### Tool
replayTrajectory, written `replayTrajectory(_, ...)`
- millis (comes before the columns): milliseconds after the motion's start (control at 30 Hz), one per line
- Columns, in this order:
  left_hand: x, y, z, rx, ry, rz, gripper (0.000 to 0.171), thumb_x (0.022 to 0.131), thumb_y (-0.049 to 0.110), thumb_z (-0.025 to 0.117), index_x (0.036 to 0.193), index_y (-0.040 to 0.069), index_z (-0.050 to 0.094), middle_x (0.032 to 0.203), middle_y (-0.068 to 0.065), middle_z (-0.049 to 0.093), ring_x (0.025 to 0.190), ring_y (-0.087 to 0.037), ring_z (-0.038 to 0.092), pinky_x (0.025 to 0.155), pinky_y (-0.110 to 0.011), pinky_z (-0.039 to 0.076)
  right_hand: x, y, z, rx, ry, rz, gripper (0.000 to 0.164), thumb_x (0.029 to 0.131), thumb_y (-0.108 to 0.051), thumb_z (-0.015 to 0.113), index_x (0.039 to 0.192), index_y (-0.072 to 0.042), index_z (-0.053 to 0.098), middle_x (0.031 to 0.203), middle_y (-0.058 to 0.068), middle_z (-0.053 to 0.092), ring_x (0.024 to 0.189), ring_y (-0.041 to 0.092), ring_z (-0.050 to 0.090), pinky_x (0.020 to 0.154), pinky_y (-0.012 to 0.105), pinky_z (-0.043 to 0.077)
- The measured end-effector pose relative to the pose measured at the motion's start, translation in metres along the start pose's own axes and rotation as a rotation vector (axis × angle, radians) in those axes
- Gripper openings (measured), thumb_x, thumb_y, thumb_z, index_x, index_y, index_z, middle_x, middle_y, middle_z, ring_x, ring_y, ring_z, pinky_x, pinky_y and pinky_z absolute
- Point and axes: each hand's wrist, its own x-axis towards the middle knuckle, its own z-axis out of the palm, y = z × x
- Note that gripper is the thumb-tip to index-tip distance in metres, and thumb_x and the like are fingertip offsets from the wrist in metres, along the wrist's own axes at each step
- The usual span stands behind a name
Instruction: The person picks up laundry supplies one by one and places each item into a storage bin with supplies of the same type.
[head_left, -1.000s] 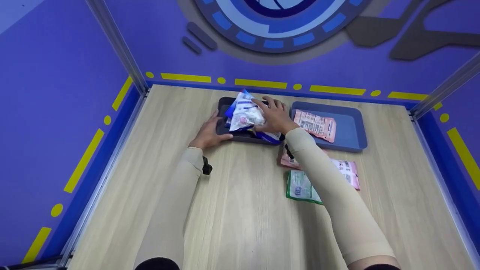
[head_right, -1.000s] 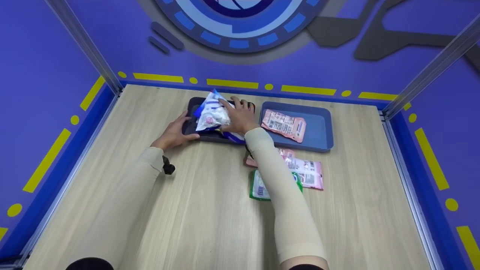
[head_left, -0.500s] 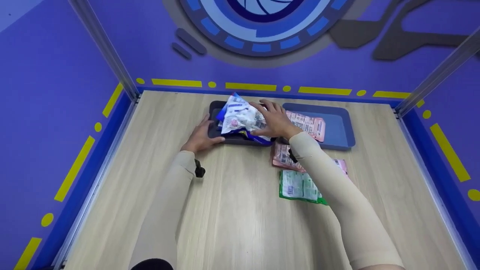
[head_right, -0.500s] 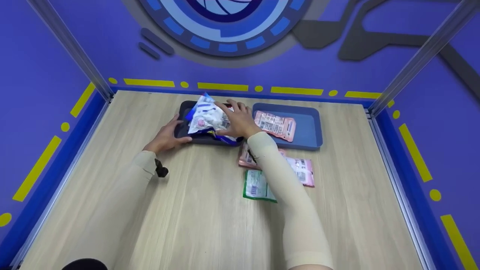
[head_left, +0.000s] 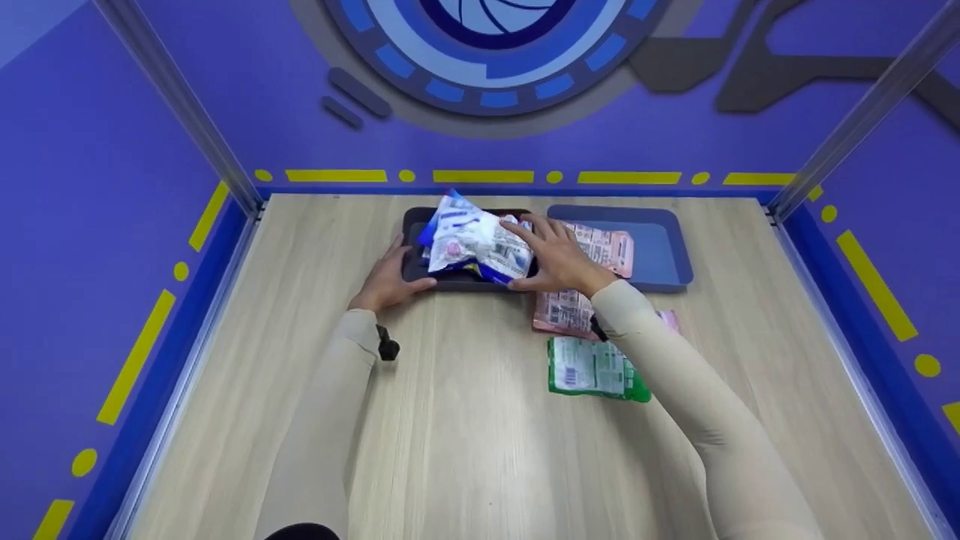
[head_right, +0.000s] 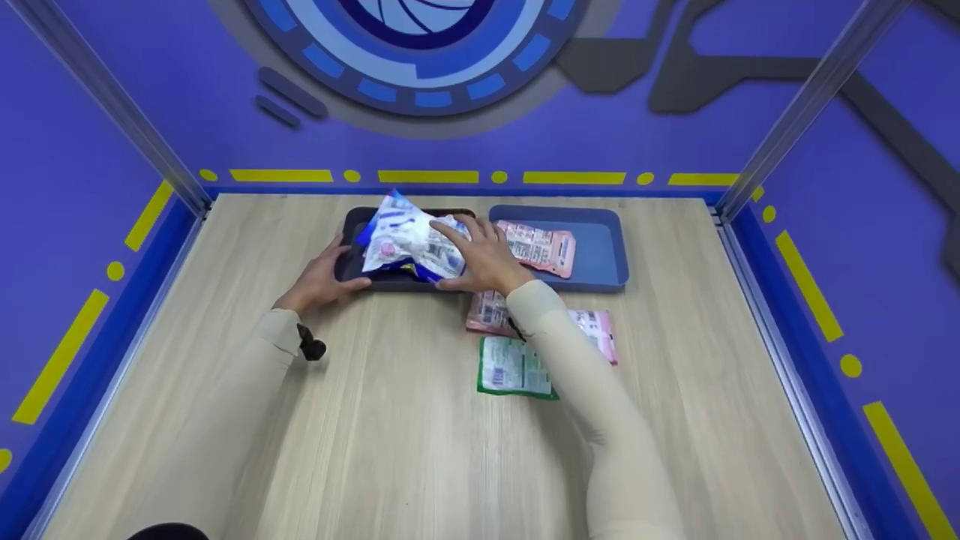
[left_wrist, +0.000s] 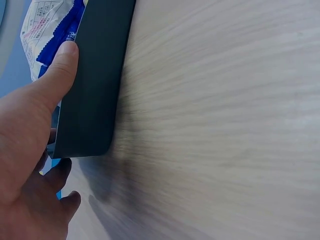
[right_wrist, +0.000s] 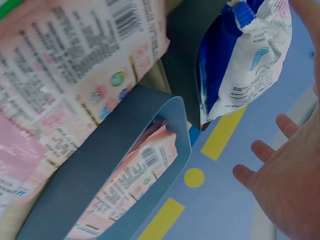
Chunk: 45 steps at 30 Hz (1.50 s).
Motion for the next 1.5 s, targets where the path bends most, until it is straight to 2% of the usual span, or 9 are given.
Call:
replayTrajectory(100,0.000,0.001,0.001,0.002,-0.006,-0.001,0.098,0.089,0.047,0.079,0.160,0.000,0.030,0.172,-0.012,0.007,0.156,-0.033,0.015,0.126,-0.045,0.019,-0.009,0.002,0.001,0.018,0.000,0.022,0.106,0.081,-0.063,0.079,0.164,-0.042,0.016,0.171,0.010,0.011,0.152,0.047,0.015,0.117,0.074,0.016)
replayTrajectory(233,0.000,0.004,0.001,0.012,-0.018,-0.007,0.103,0.090,0.045,0.078,0.163,0.001,0.020,0.172,-0.014,0.005,0.157,-0.035,0.012,0.126,-0.047,0.017,-0.021,0.002,0.000,0.045,0.026,0.030,0.105,0.081,-0.061,0.080,0.164,-0.045,0.018,0.170,0.007,0.014,0.153,0.045,0.013,0.116,0.075,0.017)
replayTrajectory(500,-0.004,0.008,0.001,0.017,0.026,-0.013,0.112,0.091,0.045,0.078,0.165,0.002,0.006,0.172,-0.018,0.005,0.157,-0.035,0.008,0.126,-0.046,0.015,-0.044,0.004,-0.004,0.025,0.100,-0.001,0.102,0.080,-0.059,0.082,0.163,-0.040,0.024,0.168,0.005,0.021,0.152,0.040,0.020,0.118,0.071,0.018)
replayTrajectory(733,-0.011,0.006,0.003,0.035,0.043,-0.016,0.110,0.092,0.044,0.076,0.165,0.002,0.004,0.172,-0.019,0.003,0.157,-0.039,0.007,0.126,-0.049,0.013,-0.065,0.005,0.004,0.054,0.085,0.046,0.100,0.080,-0.056,0.083,0.162,-0.042,0.028,0.168,0.005,0.021,0.151,0.040,0.020,0.113,0.074,0.025)
replayTrajectory(967,-0.012,0.007,0.004,0.051,0.060,0.014,0.109,0.093,0.044,0.075,0.165,0.004,0.003,0.172,-0.018,0.003,0.157,-0.039,0.007,0.127,-0.050,0.008,-0.083,0.009,0.011,0.042,0.107,0.025,0.102,0.078,-0.056,0.086,0.161,-0.035,0.032,0.165,0.008,0.027,0.149,0.041,0.024,0.115,0.072,0.020)
replayTrajectory(1167,-0.011,0.007,0.005,0.058,0.076,0.030,0.109,0.093,0.044,0.075,0.165,0.003,0.005,0.172,-0.018,0.003,0.156,-0.042,0.010,0.126,-0.052,0.012,-0.097,0.012,0.015,0.032,0.073,0.072,0.100,0.078,-0.060,0.083,0.161,-0.038,0.031,0.166,0.007,0.026,0.147,0.043,0.026,0.115,0.073,0.021)
replayTrajectory(1300,-0.011,0.008,0.007,0.045,0.083,0.031,0.109,0.092,0.044,0.076,0.165,0.004,0.005,0.172,-0.017,0.003,0.156,-0.040,0.011,0.126,-0.051,0.016,-0.107,0.014,0.016,0.011,0.088,0.070,0.101,0.077,-0.063,0.082,0.161,-0.038,0.032,0.165,0.009,0.029,0.146,0.043,0.028,0.114,0.073,0.022)
replayTrajectory(1433,-0.010,0.010,0.008,0.048,0.088,0.040,0.108,0.092,0.043,0.076,0.165,0.004,0.006,0.172,-0.016,0.004,0.157,-0.037,0.011,0.126,-0.049,0.014,-0.115,0.015,0.018,-0.002,0.088,0.078,0.099,0.079,-0.061,0.082,0.161,-0.041,0.030,0.166,0.008,0.026,0.148,0.043,0.025,0.115,0.073,0.022)
replayTrajectory(1500,-0.009,0.010,0.009,0.044,0.089,0.052,0.107,0.093,0.040,0.077,0.165,0.004,0.007,0.172,-0.017,0.005,0.157,-0.037,0.011,0.127,-0.049,0.012,-0.119,0.017,0.019,0.004,0.088,0.072,0.099,0.079,-0.058,0.083,0.161,-0.039,0.031,0.167,0.009,0.025,0.149,0.044,0.024,0.116,0.072,0.020)
